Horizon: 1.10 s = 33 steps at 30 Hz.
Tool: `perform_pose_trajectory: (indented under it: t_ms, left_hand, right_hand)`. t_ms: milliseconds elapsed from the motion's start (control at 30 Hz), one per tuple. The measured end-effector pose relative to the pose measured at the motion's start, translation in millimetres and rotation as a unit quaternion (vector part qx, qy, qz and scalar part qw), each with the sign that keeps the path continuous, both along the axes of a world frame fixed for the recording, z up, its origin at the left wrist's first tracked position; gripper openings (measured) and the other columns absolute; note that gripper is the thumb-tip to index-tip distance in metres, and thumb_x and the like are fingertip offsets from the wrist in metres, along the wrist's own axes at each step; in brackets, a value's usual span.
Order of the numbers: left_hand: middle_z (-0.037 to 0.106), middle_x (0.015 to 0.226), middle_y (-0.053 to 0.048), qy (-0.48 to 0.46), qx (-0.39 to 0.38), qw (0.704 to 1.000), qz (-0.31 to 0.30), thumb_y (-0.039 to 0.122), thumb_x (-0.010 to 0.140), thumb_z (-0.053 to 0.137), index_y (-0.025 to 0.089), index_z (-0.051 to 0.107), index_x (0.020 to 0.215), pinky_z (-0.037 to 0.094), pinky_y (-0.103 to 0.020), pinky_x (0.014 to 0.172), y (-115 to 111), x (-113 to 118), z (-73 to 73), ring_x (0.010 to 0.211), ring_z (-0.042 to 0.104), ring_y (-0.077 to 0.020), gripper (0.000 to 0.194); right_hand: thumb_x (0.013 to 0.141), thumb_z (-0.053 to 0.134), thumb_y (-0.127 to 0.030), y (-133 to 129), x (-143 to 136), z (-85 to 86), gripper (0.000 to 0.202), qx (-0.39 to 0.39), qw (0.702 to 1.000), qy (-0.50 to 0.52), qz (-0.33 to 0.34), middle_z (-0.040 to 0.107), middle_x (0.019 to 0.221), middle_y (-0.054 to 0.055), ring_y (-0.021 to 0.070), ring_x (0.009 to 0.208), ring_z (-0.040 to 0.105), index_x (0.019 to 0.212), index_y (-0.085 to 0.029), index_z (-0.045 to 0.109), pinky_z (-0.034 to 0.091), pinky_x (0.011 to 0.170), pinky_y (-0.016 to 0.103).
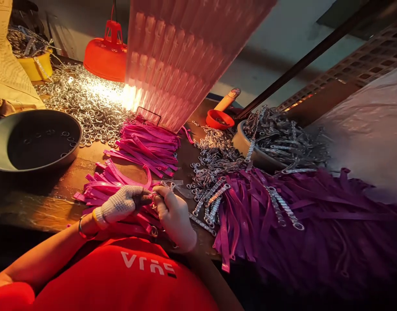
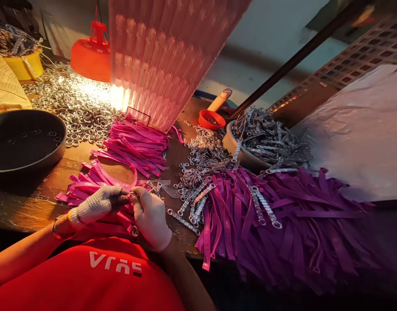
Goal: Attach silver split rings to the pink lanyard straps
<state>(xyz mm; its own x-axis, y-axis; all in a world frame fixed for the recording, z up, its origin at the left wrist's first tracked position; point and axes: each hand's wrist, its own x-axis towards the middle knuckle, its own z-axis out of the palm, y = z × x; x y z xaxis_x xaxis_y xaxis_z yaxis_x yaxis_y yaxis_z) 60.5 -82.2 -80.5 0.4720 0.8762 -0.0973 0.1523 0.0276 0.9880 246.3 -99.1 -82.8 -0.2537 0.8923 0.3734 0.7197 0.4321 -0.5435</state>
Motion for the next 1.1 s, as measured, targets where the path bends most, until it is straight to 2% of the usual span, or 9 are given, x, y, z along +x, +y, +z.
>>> perform_pose_trajectory:
  t_ms: [200,333,500,700,767,867,933,1000,1100]
  left_hand:
    - [0.063,0.069,-0.003,0.066,0.101,0.991,0.063,0.035,0.091,0.056,0.013,0.07,0.08,0.038,-0.027,0.06,-21,3,-0.9,0.063,0.051,-0.0142,0.028]
    - [0.064,0.067,-0.005,0.121,0.15,0.977,0.095,0.029,0.09,0.055,0.013,0.067,0.073,0.036,-0.029,0.059,-30,4,-6.9,0.062,0.053,-0.0164,0.026]
    - [0.065,0.069,-0.005,0.187,0.156,0.967,0.075,0.028,0.091,0.054,0.013,0.064,0.072,0.035,-0.027,0.059,-35,4,-8.4,0.063,0.055,-0.0154,0.027]
    - [0.067,0.071,-0.005,0.289,0.178,0.94,0.002,0.021,0.083,0.059,0.016,0.069,0.075,0.037,-0.029,0.06,-28,-13,9.0,0.062,0.056,-0.017,0.014]
    - [0.069,0.077,-0.006,0.273,0.176,0.943,0.07,0.025,0.08,0.066,0.018,0.072,0.082,0.04,-0.029,0.062,-23,-24,13.6,0.065,0.058,-0.0184,0.01]
    - [0.07,0.084,-0.007,0.112,0.083,0.971,0.192,0.033,0.082,0.069,0.019,0.072,0.106,0.044,-0.027,0.06,-14,-39,16.4,0.068,0.059,-0.0173,0.028]
    - [0.069,0.082,-0.006,-0.046,-0.046,0.976,0.208,0.033,0.085,0.067,0.017,0.068,0.116,0.043,-0.024,0.054,-8,-41,16.6,0.063,0.058,-0.0148,0.035]
    - [0.07,0.094,-0.01,-0.195,-0.16,0.945,0.208,0.025,0.085,0.066,0.014,0.065,0.121,0.047,-0.023,0.054,-3,-36,16.8,0.065,0.06,-0.0136,0.038]
    - [0.067,0.112,-0.015,-0.306,-0.253,0.89,0.222,0.009,0.079,0.068,0.012,0.061,0.123,0.056,-0.029,0.067,3,-22,17.8,0.074,0.066,-0.015,0.044]
  right_hand:
    - [0.083,0.064,-0.019,-4,7,29.5,0.043,-0.123,0.978,-0.155,0.069,0.072,0.08,0.002,0.0196,0.073,0.065,0.125,-0.018,0.057,0.039,0.064,0.027]
    - [0.088,0.058,-0.022,-5,-2,26.2,0.016,-0.135,0.955,-0.259,0.056,0.072,0.074,0.005,0.0198,0.068,0.065,0.101,-0.016,0.065,0.031,0.059,0.028]
    - [0.092,0.055,-0.039,-11,-8,17.6,0.029,-0.092,0.929,-0.343,0.106,0.07,0.071,0.012,0.0218,0.061,0.061,0.092,-0.012,0.065,0.022,0.054,0.032]
    - [0.093,0.055,-0.038,-10,1,27.2,0.028,-0.136,0.913,-0.347,0.169,0.071,0.074,0.011,0.0208,0.062,0.062,0.091,-0.012,0.066,0.024,0.054,0.03]
    - [0.093,0.059,-0.04,3,15,34.3,0.026,-0.194,0.909,-0.297,0.22,0.072,0.076,0.007,0.0191,0.066,0.063,0.091,-0.016,0.068,0.03,0.056,0.028]
    - [0.096,0.054,-0.043,46,47,37.4,0.027,-0.265,0.92,-0.145,0.248,0.074,0.087,0.001,0.0157,0.081,0.065,0.092,-0.022,0.07,0.041,0.07,0.023]
    - [0.098,0.048,-0.043,91,66,28.9,0.031,-0.241,0.957,-0.097,0.127,0.074,0.095,0.001,0.0155,0.088,0.066,0.095,-0.023,0.071,0.043,0.076,0.022]
    - [0.095,0.051,-0.038,139,77,11.7,0.025,-0.221,0.959,-0.142,-0.106,0.075,0.095,0.001,0.0166,0.09,0.067,0.098,-0.025,0.072,0.043,0.077,0.022]
    - [0.091,0.052,-0.028,201,79,-20.2,0.027,-0.22,0.938,-0.168,-0.207,0.074,0.108,0.012,0.0229,0.101,0.066,0.108,-0.018,0.071,0.044,0.083,0.027]
